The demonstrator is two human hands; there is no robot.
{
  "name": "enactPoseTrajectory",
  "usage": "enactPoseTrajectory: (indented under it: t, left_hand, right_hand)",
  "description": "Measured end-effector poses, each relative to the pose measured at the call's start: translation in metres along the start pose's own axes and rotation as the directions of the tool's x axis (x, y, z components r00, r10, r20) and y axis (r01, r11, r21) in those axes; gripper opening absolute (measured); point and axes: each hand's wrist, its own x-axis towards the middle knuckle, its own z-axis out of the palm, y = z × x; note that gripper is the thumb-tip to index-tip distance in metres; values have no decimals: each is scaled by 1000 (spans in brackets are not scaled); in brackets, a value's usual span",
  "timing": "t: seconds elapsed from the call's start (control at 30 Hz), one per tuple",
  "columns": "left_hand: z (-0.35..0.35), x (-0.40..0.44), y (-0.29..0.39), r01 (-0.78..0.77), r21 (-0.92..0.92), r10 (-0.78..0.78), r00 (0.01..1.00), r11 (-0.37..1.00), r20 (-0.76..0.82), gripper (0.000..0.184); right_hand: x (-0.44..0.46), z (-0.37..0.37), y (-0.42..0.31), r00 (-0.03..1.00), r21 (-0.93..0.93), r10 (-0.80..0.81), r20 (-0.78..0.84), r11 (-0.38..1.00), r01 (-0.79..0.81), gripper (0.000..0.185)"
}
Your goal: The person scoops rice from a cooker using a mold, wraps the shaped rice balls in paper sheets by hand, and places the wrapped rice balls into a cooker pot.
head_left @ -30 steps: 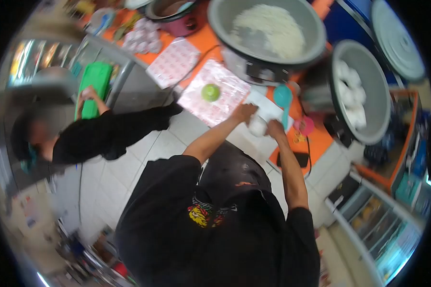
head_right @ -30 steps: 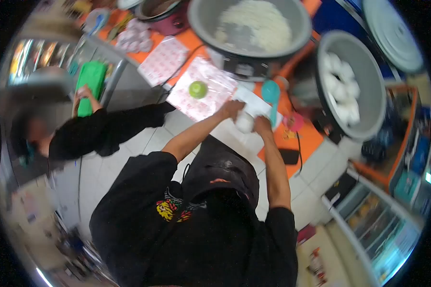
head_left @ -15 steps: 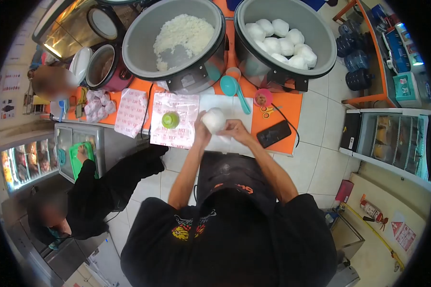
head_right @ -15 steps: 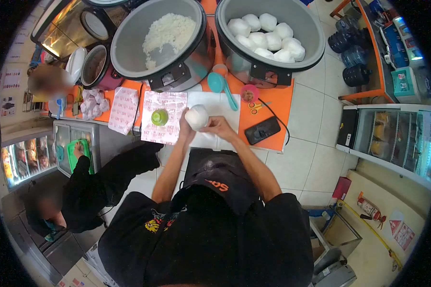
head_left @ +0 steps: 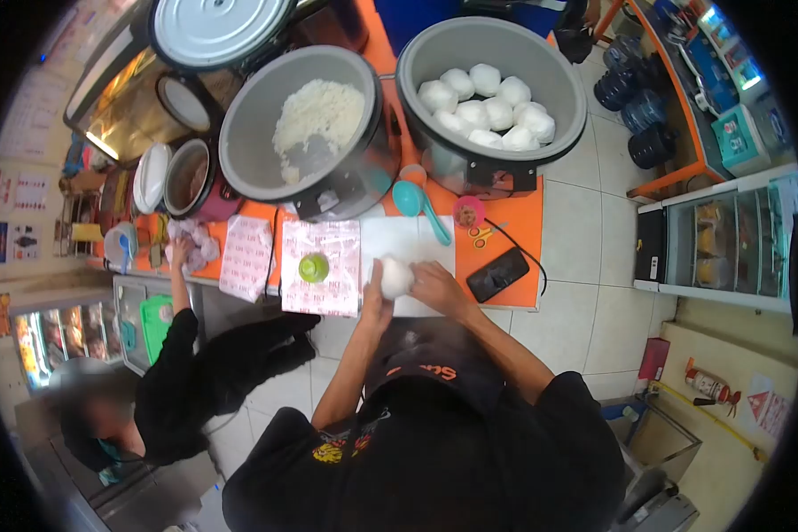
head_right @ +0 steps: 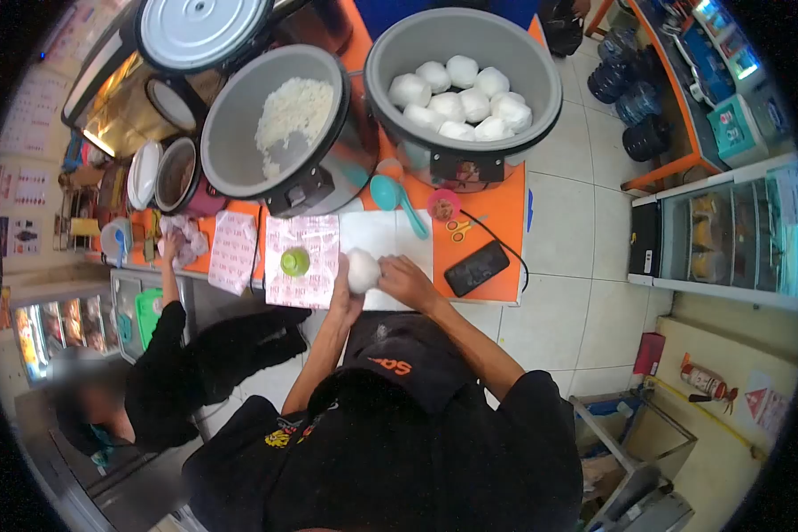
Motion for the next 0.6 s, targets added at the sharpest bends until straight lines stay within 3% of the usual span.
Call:
enactPoseTrajectory:
  t: [0.03, 0.1, 0.17, 0.2, 0.23, 0.27, 0.3, 0.37, 0.4, 0.43, 0.47, 0.53, 0.6]
  left_hand:
    - [5, -3, 7, 121, -96, -117, 992, 988, 52, 52]
    - [3, -4, 19, 367, -58, -340, 903, 929, 264, 58]
    - [9, -3, 33, 457, 180, -491, 814, 871, 311, 55]
    - [18, 7, 47, 358, 507, -564, 753, 784, 340, 58]
    - [33, 17, 62, 201, 765, -643, 690, 611, 332, 61]
    - [93, -1, 96, -115, 946, -564, 778, 303, 275, 60]
    - [107, 16, 108, -354, 918, -420, 817, 178, 396, 54]
    - [183, 19, 157, -642, 757, -262, 715, 122, 648, 54]
    - [224, 26, 178, -722, 663, -166, 642, 198, 748, 59]
    - [249, 61, 192, -757, 652, -123, 643, 52, 756, 72]
    - [288, 74, 202, -834, 549, 23, 548, -52, 836, 85]
    - [346, 164, 208, -807, 466, 12, 496, -363, 868, 98]
    - [383, 259, 194, -682, 503, -17, 602, -532, 798, 103]
  right_hand:
    - [1, -10, 2, 999, -26, -43, 7, 999, 43, 13]
    - [-1, -33, 1, 992, -74, -123, 20, 989, 124, 13]
    - [-2, -56, 3, 994, -90, -93, -50, 992, 88, 14]
    - [-2, -68, 4, 993, -96, -77, -87, 993, 69, 15]
    - [-1, -84, 3, 980, -146, 0, -201, 989, -30, 17]
    - [1, -101, 3, 948, -183, 68, -312, 974, -130, 20]
    - [-1, -114, 7, 899, -209, 125, -421, 951, -230, 22]
    - [-24, -120, 13, 798, -143, 261, -544, 908, -394, 27]
    - [-38, -119, 13, 734, -100, 325, -596, 878, -469, 29]
    - [-50, -115, 12, 712, -57, 395, -580, 853, -519, 30]
    - [-65, -108, 9, 689, -16, 464, -556, 824, -567, 30]
    - [-91, -98, -4, 698, -19, 574, -428, 767, -642, 26]
    - [-125, -75, -20, 627, 56, 665, -405, 703, -709, 21]
